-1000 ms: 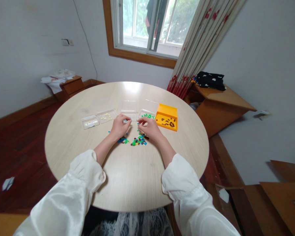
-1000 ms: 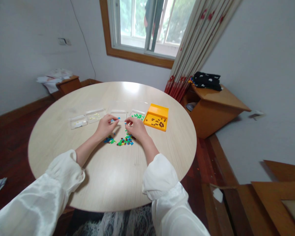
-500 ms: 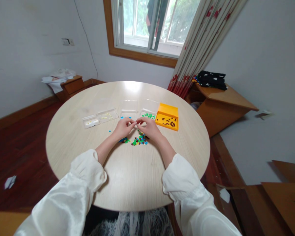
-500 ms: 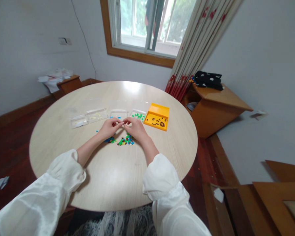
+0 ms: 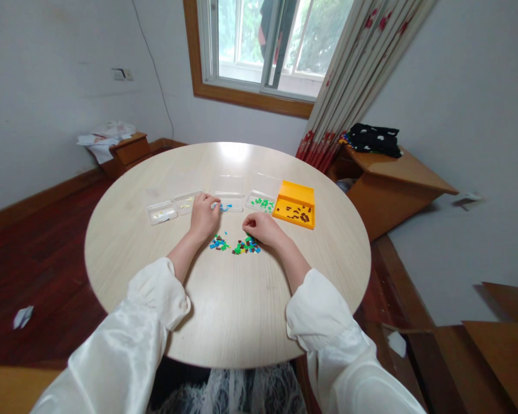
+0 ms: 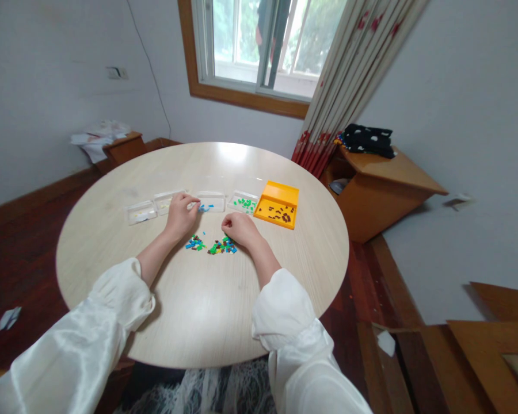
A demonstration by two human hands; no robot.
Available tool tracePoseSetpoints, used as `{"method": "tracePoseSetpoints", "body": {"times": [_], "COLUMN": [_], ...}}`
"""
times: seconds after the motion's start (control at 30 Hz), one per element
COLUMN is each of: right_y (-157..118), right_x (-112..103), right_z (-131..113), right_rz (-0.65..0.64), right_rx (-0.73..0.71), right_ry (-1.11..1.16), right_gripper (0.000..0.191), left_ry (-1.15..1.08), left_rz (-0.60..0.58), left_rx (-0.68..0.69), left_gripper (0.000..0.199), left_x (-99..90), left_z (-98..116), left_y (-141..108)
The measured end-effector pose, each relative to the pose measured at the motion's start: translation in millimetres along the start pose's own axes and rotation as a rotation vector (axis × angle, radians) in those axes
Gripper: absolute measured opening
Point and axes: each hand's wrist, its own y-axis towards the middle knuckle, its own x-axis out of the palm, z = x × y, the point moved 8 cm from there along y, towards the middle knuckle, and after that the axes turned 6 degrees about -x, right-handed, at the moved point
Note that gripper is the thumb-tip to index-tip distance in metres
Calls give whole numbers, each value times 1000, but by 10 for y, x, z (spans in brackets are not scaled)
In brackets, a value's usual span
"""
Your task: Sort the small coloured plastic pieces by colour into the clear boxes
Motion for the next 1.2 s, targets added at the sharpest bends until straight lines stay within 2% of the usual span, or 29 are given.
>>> {"method": "tracePoseSetpoints", "body": {"times": [0.27,0.47,0.63,0.77,0.93,1.07,1.2], "right_y": [-4,5,21,33,-8,-82,-114], "right_x": [-3,-44,-56,-148,-365,-508,-555], "right_z": [-69,-46,-11,46,206,335,447], "right_rz": [-25,72,137,230,436,567,629], "right_rx": [-24,-36,-63,-42,78,190,264], "right_ry": [-27,36,81,77,139,230,302], "right_gripper": [13,12,12,14,16,20,26], "left_ry": [101,170,167,130,85,76,44], "left_rz": [-63,-122,-104,-79,-90,-183,-384], "left_rx": [35,15,37,38,15,-12,0], "left_gripper": [21,27,27,25,23,25,25], "left_x": [116,159,143,100,64,82,132], "left_z": [-51,-68,-54,-21,28,38,72], "left_y": [-3,-8,-12,-23,-46,-55,-87]}}
